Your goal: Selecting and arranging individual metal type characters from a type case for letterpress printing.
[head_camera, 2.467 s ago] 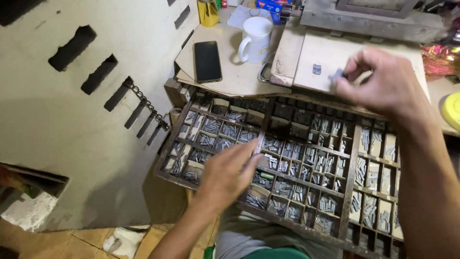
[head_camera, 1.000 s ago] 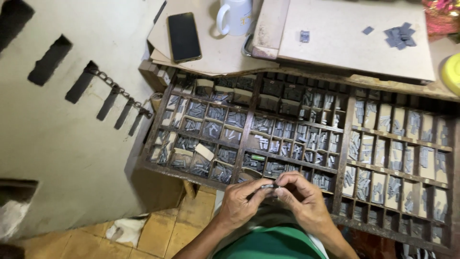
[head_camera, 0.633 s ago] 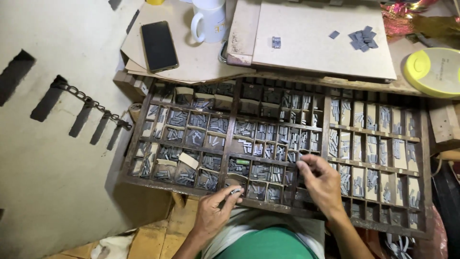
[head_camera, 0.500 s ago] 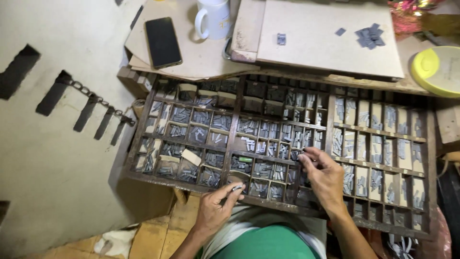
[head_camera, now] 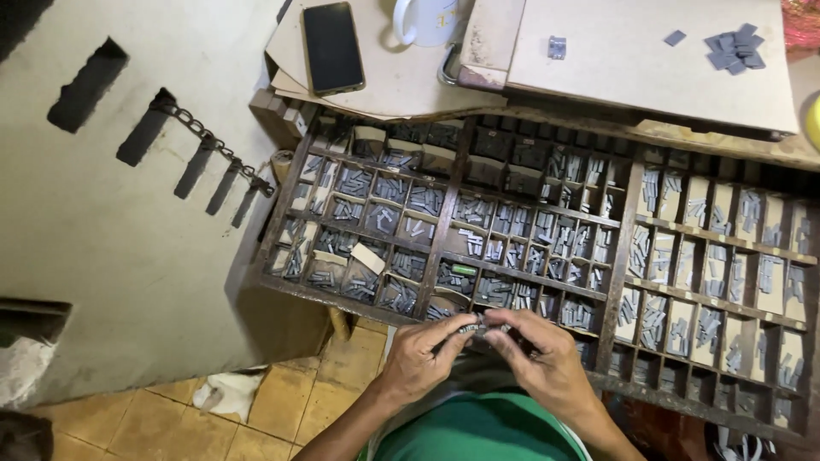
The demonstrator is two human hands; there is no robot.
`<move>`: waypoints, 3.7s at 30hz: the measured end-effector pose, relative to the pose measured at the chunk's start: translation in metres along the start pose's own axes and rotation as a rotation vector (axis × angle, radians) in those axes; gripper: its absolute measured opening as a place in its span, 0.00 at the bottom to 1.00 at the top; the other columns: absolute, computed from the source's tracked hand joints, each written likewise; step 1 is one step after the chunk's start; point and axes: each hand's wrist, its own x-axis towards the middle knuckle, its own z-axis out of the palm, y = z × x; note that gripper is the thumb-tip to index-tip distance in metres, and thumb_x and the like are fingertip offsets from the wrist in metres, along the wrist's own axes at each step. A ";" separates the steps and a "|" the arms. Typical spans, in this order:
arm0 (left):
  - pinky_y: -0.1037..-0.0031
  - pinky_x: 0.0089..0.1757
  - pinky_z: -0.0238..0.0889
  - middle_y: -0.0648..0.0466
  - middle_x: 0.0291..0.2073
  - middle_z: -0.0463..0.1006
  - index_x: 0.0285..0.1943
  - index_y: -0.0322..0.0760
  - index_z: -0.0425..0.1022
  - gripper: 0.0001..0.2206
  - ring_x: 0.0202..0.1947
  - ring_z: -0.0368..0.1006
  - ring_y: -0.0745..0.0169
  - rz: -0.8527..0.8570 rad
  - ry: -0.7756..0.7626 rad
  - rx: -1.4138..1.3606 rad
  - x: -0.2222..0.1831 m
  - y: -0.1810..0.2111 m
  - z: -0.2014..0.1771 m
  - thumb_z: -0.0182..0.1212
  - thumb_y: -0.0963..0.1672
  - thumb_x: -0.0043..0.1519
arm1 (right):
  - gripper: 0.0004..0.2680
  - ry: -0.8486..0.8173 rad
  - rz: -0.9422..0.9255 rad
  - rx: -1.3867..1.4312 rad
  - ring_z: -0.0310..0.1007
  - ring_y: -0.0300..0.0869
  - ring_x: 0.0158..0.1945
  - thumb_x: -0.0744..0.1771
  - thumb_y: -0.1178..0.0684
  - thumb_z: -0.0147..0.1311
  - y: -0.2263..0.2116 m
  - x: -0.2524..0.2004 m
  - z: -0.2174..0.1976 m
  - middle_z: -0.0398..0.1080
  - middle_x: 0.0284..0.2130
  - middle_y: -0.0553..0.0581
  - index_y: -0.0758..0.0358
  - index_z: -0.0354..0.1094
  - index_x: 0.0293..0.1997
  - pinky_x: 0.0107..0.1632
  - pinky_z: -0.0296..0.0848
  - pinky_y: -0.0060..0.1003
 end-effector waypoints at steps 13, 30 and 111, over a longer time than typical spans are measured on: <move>0.77 0.27 0.77 0.50 0.37 0.86 0.61 0.35 0.76 0.14 0.23 0.79 0.68 -0.021 0.013 -0.017 -0.003 -0.001 0.005 0.63 0.41 0.67 | 0.07 0.030 0.006 0.223 0.80 0.41 0.43 0.66 0.52 0.59 -0.017 0.008 0.007 0.79 0.39 0.55 0.60 0.77 0.46 0.49 0.80 0.33; 0.84 0.19 0.72 0.54 0.27 0.89 0.57 0.40 0.81 0.15 0.17 0.77 0.77 -0.446 0.127 -0.073 -0.016 0.007 -0.036 0.60 0.48 0.65 | 0.06 -0.090 -0.039 -0.039 0.83 0.37 0.23 0.66 0.59 0.61 0.007 0.057 0.037 0.83 0.36 0.59 0.63 0.78 0.45 0.24 0.88 0.21; 0.72 0.24 0.79 0.24 0.55 0.76 0.55 0.33 0.80 0.15 0.16 0.71 0.66 -0.317 0.378 0.595 0.144 -0.138 -0.142 0.50 0.46 0.71 | 0.08 -0.170 0.381 0.112 0.82 0.44 0.52 0.65 0.47 0.57 0.014 0.050 0.017 0.82 0.46 0.54 0.54 0.78 0.41 0.58 0.80 0.47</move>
